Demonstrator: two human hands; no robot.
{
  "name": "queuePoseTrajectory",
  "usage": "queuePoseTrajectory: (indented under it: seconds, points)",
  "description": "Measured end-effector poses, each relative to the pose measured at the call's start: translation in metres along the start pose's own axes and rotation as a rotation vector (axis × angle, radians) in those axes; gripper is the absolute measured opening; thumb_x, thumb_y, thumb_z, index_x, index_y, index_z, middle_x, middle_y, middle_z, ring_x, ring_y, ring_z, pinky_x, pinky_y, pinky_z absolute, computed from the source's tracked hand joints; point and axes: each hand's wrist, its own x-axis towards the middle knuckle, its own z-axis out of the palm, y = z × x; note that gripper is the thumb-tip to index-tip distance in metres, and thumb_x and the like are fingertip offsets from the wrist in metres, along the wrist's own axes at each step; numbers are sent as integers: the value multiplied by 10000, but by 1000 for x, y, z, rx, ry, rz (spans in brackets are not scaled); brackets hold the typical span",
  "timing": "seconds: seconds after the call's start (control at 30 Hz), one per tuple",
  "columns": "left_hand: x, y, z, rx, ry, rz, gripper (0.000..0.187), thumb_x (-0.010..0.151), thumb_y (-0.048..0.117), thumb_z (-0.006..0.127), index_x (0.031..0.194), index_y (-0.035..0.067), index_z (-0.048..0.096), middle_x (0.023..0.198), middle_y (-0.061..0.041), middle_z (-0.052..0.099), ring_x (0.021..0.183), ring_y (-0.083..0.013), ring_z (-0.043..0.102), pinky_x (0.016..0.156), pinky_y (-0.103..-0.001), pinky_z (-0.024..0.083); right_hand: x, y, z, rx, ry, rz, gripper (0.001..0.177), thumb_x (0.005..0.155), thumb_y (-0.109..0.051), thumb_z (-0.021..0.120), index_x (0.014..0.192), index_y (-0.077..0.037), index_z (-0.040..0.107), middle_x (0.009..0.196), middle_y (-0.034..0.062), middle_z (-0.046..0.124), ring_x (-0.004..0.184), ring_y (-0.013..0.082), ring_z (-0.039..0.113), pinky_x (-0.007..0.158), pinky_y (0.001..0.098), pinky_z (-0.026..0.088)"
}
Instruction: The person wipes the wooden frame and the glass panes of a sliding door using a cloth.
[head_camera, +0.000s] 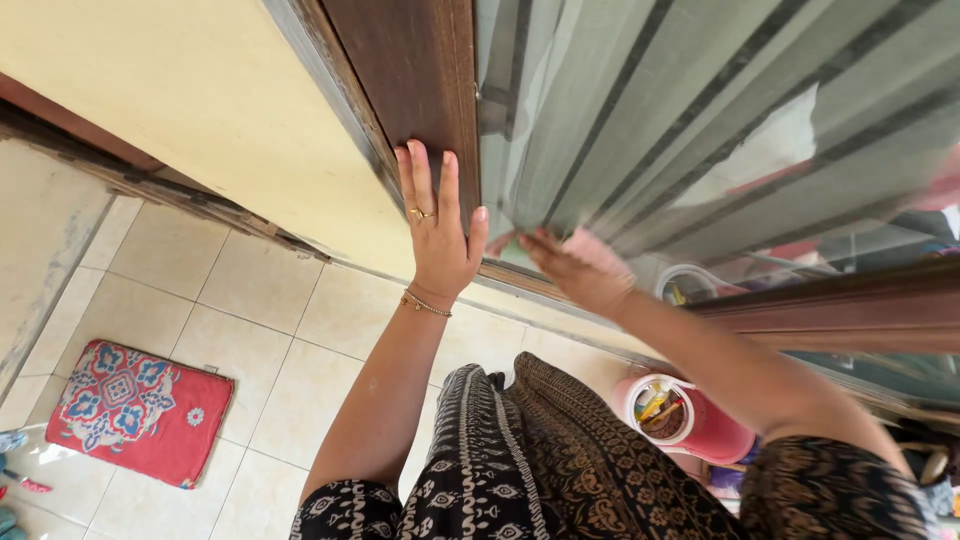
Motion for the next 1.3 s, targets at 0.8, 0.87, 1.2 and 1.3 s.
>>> queuePoseTrajectory:
  seconds: [0.8,0.87,1.2,1.3]
  points:
    - [2,11,7,-62,36,-72,605,1157,298,416,1662,34,210,1747,-218,36,1632,-456,25,1328,-529,137,-38,-66,78,86,230,334,608,989,-319,509,1591,-251,459,1732,74,147,1581,333,82,1275,534,-65]
    - [1,11,6,-49,28,-75,610,1156,297,421,1664,37,205,1749,-213,32,1632,-455,24,1330,-527,142,-57,-96,100,-28,145,243,603,944,-309,508,1542,-239,494,1707,57,177,1559,327,128,1246,545,-59]
    - [2,13,5,-43,33,-79,620,1166,305,436,1673,44,192,1759,-195,29,1608,-428,19,1341,-522,110,-128,-3,62,141,254,264,448,992,-218,639,1427,-316,603,1693,28,285,1580,327,199,1339,420,158]
    - [2,15,7,-57,42,-89,626,1171,323,439,1676,51,188,1763,-190,24,1612,-418,16,1345,-514,102,-164,86,-10,144,506,452,426,962,-338,724,1387,-301,731,1718,54,322,1590,406,137,1321,503,271]
